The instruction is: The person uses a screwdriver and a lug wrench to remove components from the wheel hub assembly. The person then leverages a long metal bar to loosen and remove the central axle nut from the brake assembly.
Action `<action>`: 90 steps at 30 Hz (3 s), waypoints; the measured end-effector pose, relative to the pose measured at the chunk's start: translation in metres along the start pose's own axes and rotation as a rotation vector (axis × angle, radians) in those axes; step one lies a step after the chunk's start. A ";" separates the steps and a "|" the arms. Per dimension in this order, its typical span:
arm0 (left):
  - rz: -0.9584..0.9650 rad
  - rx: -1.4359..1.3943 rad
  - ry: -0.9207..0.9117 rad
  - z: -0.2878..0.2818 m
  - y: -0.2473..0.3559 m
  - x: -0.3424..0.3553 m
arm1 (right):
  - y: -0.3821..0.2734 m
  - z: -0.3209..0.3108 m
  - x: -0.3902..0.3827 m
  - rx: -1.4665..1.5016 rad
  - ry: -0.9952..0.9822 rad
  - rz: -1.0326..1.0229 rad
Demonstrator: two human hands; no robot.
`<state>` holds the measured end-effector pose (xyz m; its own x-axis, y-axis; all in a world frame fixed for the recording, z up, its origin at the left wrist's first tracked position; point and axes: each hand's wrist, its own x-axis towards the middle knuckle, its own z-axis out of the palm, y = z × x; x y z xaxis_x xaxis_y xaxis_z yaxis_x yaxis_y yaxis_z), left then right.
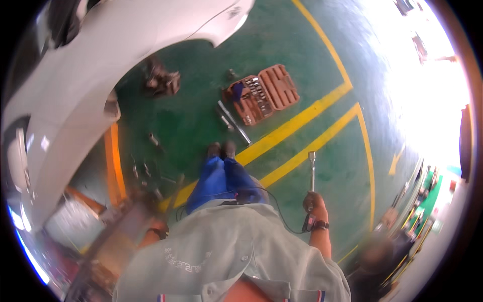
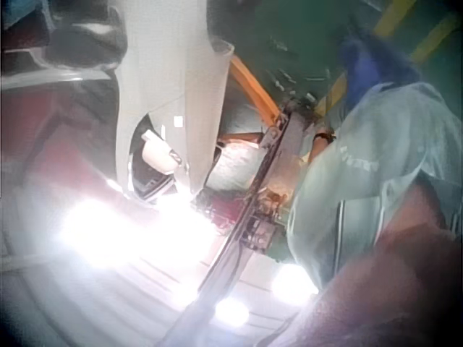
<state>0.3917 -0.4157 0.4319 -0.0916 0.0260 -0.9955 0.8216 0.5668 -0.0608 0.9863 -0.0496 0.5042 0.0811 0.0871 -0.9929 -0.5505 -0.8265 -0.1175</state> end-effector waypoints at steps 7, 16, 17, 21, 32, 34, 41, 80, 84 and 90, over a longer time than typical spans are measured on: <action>-0.022 0.114 0.171 -0.128 0.080 0.003 | 0.038 -0.094 -0.029 0.515 -0.184 -0.279; 0.039 0.349 0.401 -0.314 0.326 0.023 | -0.007 -0.185 0.088 0.814 0.041 0.069; 0.039 0.365 0.423 -0.328 0.357 0.021 | -0.027 -0.181 0.085 0.733 0.162 -0.068; 0.112 0.418 0.474 -0.358 0.491 -0.004 | -0.066 -0.237 0.110 0.860 0.109 -0.062; 0.203 0.495 0.562 -0.421 0.745 -0.053 | -0.188 -0.321 0.194 1.276 -0.839 0.158; 0.283 0.514 0.531 -0.432 0.810 -0.030 | -0.206 -0.385 0.240 1.280 -0.785 0.009; 0.176 0.551 0.558 -0.540 0.924 -0.012 | -0.342 -0.332 0.240 0.129 0.171 -0.743; -0.197 -0.593 0.376 -0.847 1.241 0.025 | -1.492 0.316 0.197 -0.115 -0.340 -0.021; -0.270 -0.721 0.326 -0.886 1.227 0.018 | -1.530 0.457 0.195 -0.336 -0.336 0.000; -0.336 -0.861 0.278 -0.973 1.219 0.019 | -1.582 0.623 0.260 -0.855 -0.664 -0.427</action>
<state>0.8437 1.0770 0.4098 -0.4675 -0.1167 -0.8763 0.0438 0.9870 -0.1549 1.3607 1.6269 0.4203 -0.4657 0.5140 -0.7204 0.1770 -0.7435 -0.6449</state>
